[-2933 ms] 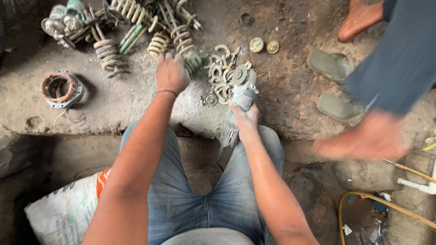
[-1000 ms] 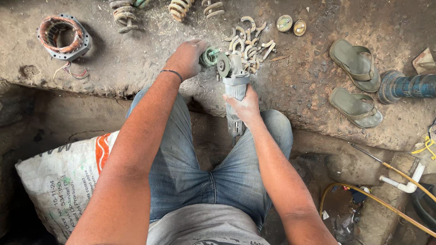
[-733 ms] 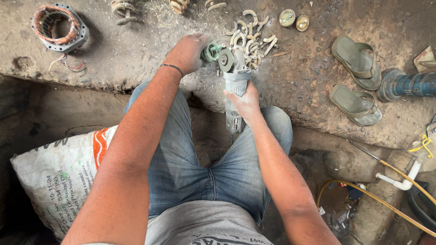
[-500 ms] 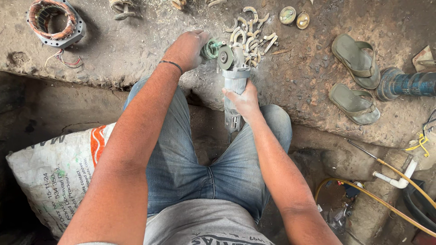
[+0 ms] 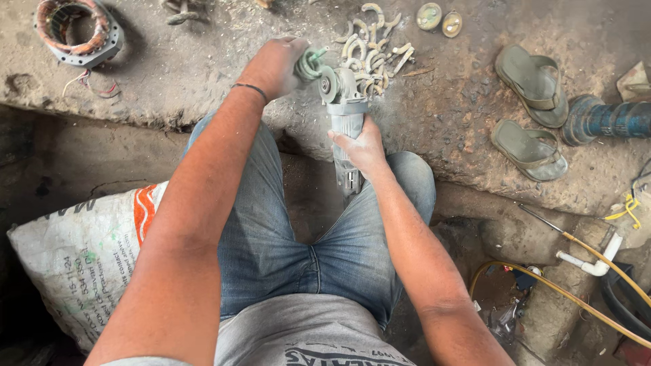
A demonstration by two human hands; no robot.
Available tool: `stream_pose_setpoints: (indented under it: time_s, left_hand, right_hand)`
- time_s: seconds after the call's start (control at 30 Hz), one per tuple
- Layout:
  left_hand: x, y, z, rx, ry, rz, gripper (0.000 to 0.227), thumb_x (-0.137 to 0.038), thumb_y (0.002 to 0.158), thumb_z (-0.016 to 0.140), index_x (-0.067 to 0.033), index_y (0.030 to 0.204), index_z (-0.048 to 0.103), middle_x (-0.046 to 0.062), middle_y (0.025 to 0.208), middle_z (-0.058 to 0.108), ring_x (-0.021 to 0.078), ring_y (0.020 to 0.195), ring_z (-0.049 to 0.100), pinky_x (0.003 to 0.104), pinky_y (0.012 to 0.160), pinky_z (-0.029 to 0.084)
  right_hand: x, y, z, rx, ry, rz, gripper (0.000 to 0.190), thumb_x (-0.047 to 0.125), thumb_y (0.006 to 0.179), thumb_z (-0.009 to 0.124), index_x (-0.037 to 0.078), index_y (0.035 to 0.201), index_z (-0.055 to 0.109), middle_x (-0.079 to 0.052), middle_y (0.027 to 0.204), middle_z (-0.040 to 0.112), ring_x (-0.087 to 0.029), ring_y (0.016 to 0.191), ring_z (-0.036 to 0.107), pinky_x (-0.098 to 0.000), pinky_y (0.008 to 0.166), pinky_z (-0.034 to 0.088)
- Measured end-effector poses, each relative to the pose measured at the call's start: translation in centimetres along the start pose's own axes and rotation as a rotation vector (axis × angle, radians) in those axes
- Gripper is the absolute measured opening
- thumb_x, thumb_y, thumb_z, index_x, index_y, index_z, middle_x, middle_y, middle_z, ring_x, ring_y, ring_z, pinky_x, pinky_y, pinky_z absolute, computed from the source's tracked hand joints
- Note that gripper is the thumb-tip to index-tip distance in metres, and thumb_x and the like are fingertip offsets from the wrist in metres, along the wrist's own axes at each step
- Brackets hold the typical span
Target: The person sits on the floor and uses an angle grinder to grind small metal parts, producing sparks. They handle the parts one at a time, rotating them to grind different surfaces, and place the finished pieces on the floor.
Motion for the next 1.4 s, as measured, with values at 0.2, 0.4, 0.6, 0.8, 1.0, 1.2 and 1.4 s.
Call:
stream_pose_setpoints:
  time_s: [0.2, 0.4, 0.6, 0.8, 1.0, 1.2, 1.4]
  left_hand:
    - [0.5, 0.0, -0.5, -0.097, -0.019, 0.099, 0.062, -0.021, 0.058, 0.095, 0.0013, 0.105, 0.060, 0.024, 0.104, 0.068, 0.0464, 0.099, 0.065, 0.049, 0.085, 0.054]
    - [-0.5, 0.6, -0.7, -0.133, -0.198, 0.042, 0.071, -0.021, 0.063, 0.088, -0.0066, 0.125, 0.057, 0.020, 0.107, 0.071, 0.0394, 0.102, 0.070, 0.044, 0.090, 0.056]
    - [-1.1, -0.4, 0.6, -0.050, -0.040, -0.027, 0.066, -0.015, 0.071, 0.087, -0.0158, 0.131, 0.059, 0.020, 0.119, 0.066, 0.0384, 0.100, 0.070, 0.044, 0.091, 0.056]
    - [-2.2, -0.3, 0.0, -0.002, -0.096, 0.011, 0.068, -0.019, 0.072, 0.088, -0.0123, 0.132, 0.056, 0.016, 0.119, 0.068, 0.0335, 0.110, 0.069, 0.042, 0.097, 0.056]
    - [-3.0, -0.5, -0.5, -0.006, 0.040, -0.020, 0.071, -0.025, 0.065, 0.095, -0.0063, 0.122, 0.057, 0.018, 0.117, 0.061, 0.0386, 0.103, 0.066, 0.046, 0.092, 0.054]
    - [-2.7, -0.7, 0.2, -0.002, 0.078, -0.009, 0.064, -0.028, 0.066, 0.095, -0.0037, 0.113, 0.059, 0.016, 0.116, 0.060, 0.0396, 0.107, 0.065, 0.047, 0.093, 0.054]
    - [-2.9, -0.7, 0.2, -0.009, 0.097, 0.048, 0.058, -0.024, 0.068, 0.092, -0.0012, 0.110, 0.059, 0.018, 0.115, 0.060, 0.0406, 0.106, 0.065, 0.048, 0.091, 0.054]
  right_hand:
    - [-0.6, 0.8, -1.8, -0.091, 0.236, 0.010, 0.044, 0.007, 0.083, 0.078, -0.001, 0.120, 0.057, -0.011, 0.098, 0.071, -0.022, 0.072, 0.075, -0.0363, 0.063, 0.065]
    - [-0.6, 0.6, -2.4, -0.108, 0.300, 0.013, 0.046, 0.009, 0.081, 0.080, -0.001, 0.120, 0.056, -0.011, 0.096, 0.070, -0.023, 0.069, 0.075, -0.0372, 0.059, 0.063]
    - [-0.5, 0.2, -2.3, -0.096, 0.268, 0.008, 0.046, 0.011, 0.081, 0.080, -0.002, 0.119, 0.058, -0.011, 0.096, 0.071, -0.022, 0.069, 0.075, -0.0363, 0.059, 0.062]
    - [0.0, 0.3, -2.7, -0.110, 0.265, 0.011, 0.045, 0.011, 0.081, 0.080, -0.002, 0.118, 0.058, -0.010, 0.095, 0.071, -0.021, 0.070, 0.075, -0.0354, 0.060, 0.063]
    - [0.3, 0.2, -2.2, -0.079, 0.227, 0.021, 0.048, 0.012, 0.082, 0.080, -0.001, 0.122, 0.056, -0.012, 0.096, 0.071, -0.021, 0.071, 0.075, -0.0351, 0.061, 0.063]
    - [-0.1, 0.2, -1.8, -0.027, 0.246, 0.024, 0.052, 0.012, 0.082, 0.080, -0.001, 0.125, 0.054, -0.012, 0.100, 0.070, -0.022, 0.074, 0.076, -0.0361, 0.063, 0.065]
    - [-0.2, 0.4, -1.2, 0.007, 0.248, 0.028, 0.053, 0.013, 0.082, 0.079, -0.003, 0.126, 0.054, -0.014, 0.102, 0.070, -0.025, 0.073, 0.077, -0.0371, 0.063, 0.065]
Point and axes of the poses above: each hand's wrist, its own y-axis towards the middle knuckle, its own z-axis out of the palm, x = y × z, the point moved 7 cm from there along y, towards the middle knuckle
